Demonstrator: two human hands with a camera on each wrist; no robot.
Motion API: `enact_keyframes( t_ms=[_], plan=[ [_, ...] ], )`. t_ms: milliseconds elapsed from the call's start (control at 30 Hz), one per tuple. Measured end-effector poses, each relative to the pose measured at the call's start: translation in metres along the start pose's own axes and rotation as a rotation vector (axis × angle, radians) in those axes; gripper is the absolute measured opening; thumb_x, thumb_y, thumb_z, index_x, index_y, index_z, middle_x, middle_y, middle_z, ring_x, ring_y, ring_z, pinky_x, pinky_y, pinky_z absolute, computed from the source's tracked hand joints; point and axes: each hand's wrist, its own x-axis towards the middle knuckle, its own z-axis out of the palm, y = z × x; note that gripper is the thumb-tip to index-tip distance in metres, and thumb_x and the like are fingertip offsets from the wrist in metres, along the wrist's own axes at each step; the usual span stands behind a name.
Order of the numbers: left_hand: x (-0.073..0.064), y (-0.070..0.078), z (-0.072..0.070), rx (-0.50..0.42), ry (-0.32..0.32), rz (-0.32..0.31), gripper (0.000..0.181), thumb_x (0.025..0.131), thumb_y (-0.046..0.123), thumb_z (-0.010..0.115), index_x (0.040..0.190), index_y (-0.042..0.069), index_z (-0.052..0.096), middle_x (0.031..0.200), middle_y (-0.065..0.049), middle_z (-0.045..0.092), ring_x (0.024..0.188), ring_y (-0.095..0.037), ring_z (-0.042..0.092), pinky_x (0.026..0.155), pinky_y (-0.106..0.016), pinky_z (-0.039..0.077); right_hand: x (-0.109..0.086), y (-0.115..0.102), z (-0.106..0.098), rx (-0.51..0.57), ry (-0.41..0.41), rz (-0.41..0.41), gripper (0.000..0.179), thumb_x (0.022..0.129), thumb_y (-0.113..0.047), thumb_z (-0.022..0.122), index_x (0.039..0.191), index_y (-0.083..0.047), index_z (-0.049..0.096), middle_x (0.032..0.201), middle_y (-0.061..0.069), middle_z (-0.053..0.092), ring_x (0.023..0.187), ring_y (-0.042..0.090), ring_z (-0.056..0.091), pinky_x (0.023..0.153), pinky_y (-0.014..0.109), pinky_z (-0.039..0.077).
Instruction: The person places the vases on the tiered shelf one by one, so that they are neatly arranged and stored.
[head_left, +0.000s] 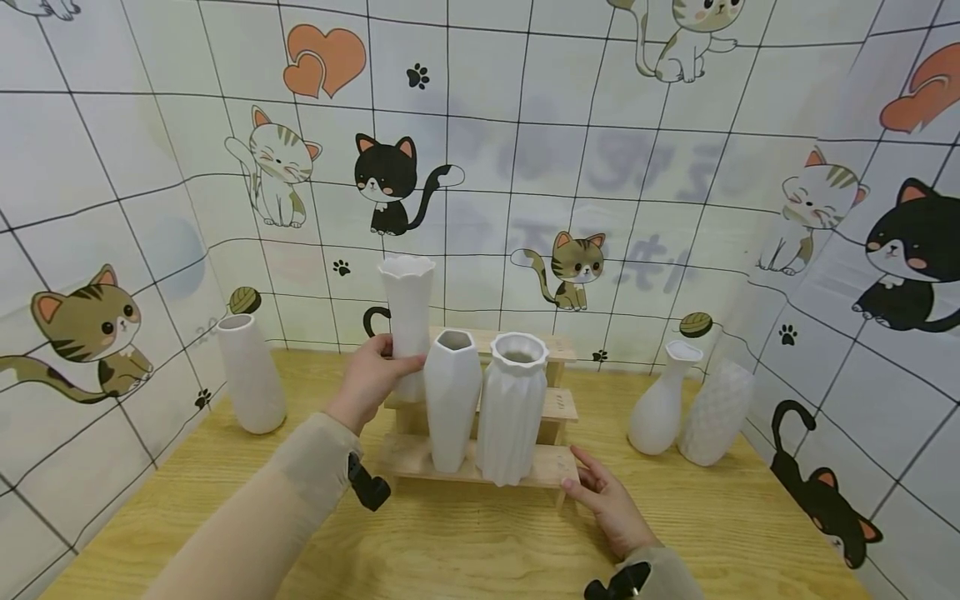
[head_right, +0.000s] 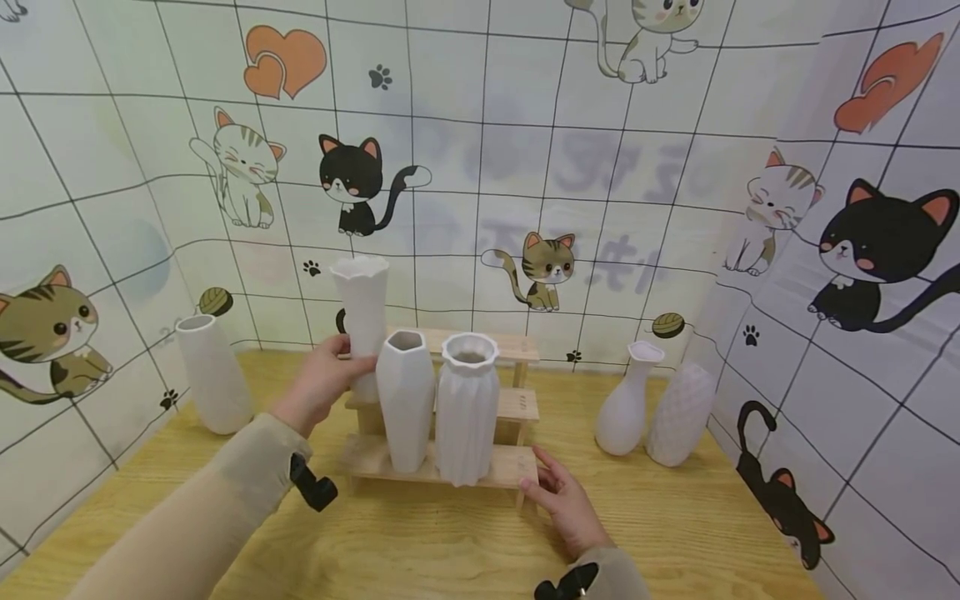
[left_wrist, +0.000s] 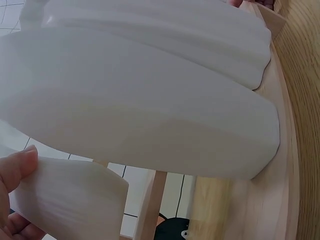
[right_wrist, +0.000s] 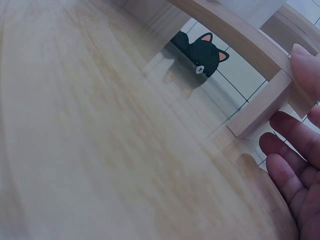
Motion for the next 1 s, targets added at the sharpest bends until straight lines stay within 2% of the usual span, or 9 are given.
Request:
enact_keyframes(
  t_ms=[167,633,1000],
  plan=[
    [0.003,-0.002,0.004,-0.02,-0.005,-0.001,0.062,0.084,0.022,0.076,0.134,0.002,0.045,0.128,-0.015,0.051,0.117,-0.033,0.051,0.099,-0.05,0.041,0.0,0.0,-0.001,0.002,0.002,-0.001,0.069,0.091,-0.016,0.068,0.15,-0.009,0.034,0.126,0.015,0.059,0.111,0.02,0.055,0.101,0.044,0.036],
    [0.008,-0.006,0.013,0.008,-0.002,0.023,0.057,0.084,0.019,0.074,0.131,0.001,0.049,0.124,-0.016,0.055,0.113,-0.033,0.054,0.096,-0.049,0.043,-0.001,-0.001,0.0,0.0,0.004,-0.005,0.069,0.09,-0.016,0.068,0.149,-0.009,0.034,0.125,0.015,0.06,0.11,0.021,0.056,0.102,0.046,0.035],
    [0.01,-0.006,0.02,0.014,-0.006,0.036,0.055,0.083,0.016,0.073,0.132,0.002,0.051,0.126,-0.016,0.056,0.112,-0.032,0.055,0.093,-0.047,0.046,-0.001,-0.002,0.0,0.003,0.001,-0.006,0.069,0.09,-0.017,0.068,0.15,-0.009,0.034,0.125,0.015,0.059,0.111,0.021,0.056,0.102,0.047,0.034]
  ],
)
